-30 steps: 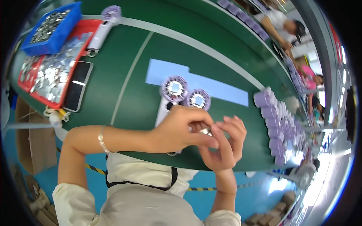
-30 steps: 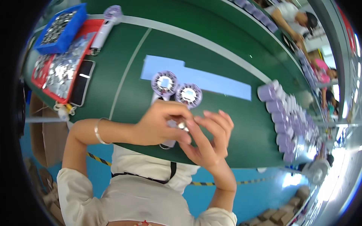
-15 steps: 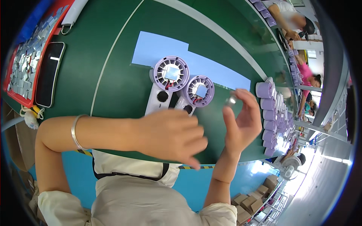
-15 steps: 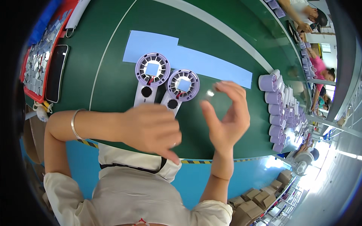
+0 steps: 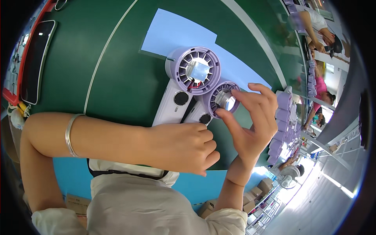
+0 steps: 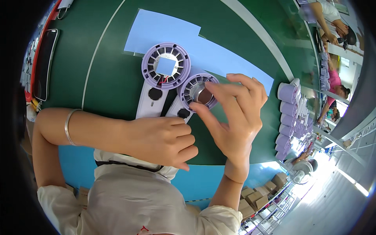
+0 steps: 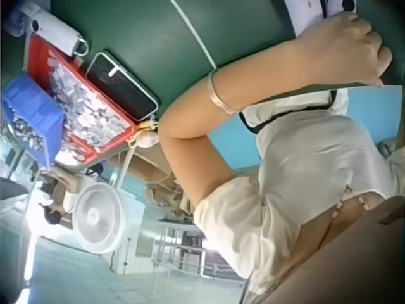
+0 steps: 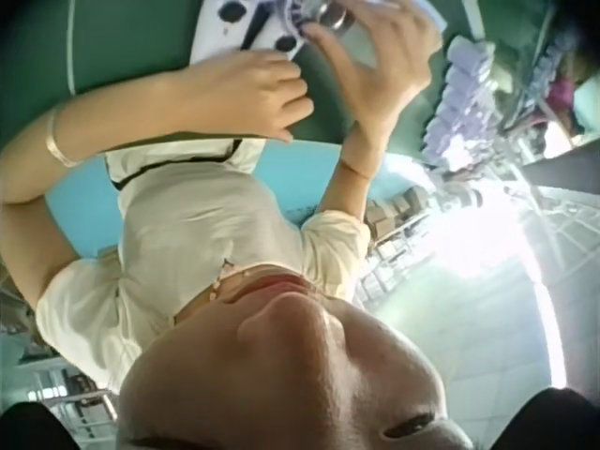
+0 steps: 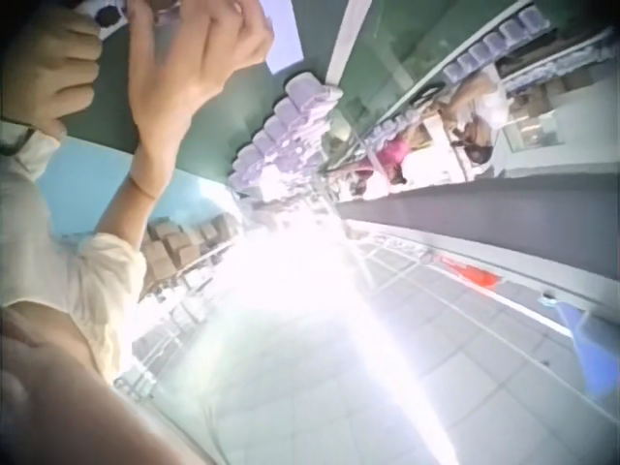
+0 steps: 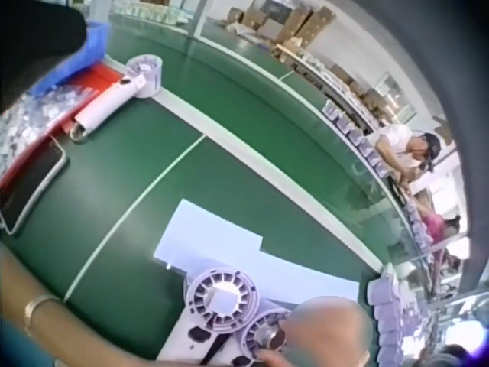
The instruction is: Assembling portable handheld fans on a production line.
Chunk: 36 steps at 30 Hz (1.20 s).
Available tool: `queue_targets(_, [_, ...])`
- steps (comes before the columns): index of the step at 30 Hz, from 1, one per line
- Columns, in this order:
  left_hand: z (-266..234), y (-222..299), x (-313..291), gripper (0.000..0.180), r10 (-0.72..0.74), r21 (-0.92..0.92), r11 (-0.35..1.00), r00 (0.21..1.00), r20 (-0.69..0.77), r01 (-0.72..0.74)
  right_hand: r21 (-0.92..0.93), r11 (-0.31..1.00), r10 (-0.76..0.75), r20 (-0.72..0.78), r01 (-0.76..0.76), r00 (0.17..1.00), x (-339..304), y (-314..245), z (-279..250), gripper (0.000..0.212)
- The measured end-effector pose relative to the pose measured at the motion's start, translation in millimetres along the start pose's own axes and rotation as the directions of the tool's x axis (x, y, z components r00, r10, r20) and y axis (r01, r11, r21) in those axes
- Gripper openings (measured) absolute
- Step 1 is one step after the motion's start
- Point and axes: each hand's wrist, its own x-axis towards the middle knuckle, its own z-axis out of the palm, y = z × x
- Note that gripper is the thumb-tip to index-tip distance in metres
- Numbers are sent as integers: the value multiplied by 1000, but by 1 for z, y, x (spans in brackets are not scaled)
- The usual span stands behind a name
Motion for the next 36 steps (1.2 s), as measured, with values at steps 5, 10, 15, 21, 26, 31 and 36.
queue_targets(5, [3,2,1,45,-30,-35,999,999,-21,29,-25,992,-122,31,123,992,6,1,0,45])
queue_targets(10, [8,6,0,42,-51,9,999,999,1,51,184,980,-90,82,74,993,11,10,0,49])
queue_targets(15, [9,6,1,40,-60,46,997,998,25,59,428,901,-27,202,-64,979,9,19,2,42])
queue_targets(21, [6,6,2,39,-74,42,997,995,64,71,470,881,-11,129,-52,992,10,21,9,37])
queue_targets(26, [5,5,-1,40,-72,30,997,997,32,71,467,883,10,82,-47,997,12,16,12,34])
queue_targets(31, [0,0,2,43,-37,-24,999,999,12,37,490,868,32,95,-74,995,7,22,13,39])
queue_targets(36, [-6,-4,6,47,-114,-281,952,993,34,119,671,740,89,-20,-52,996,-10,27,6,38])
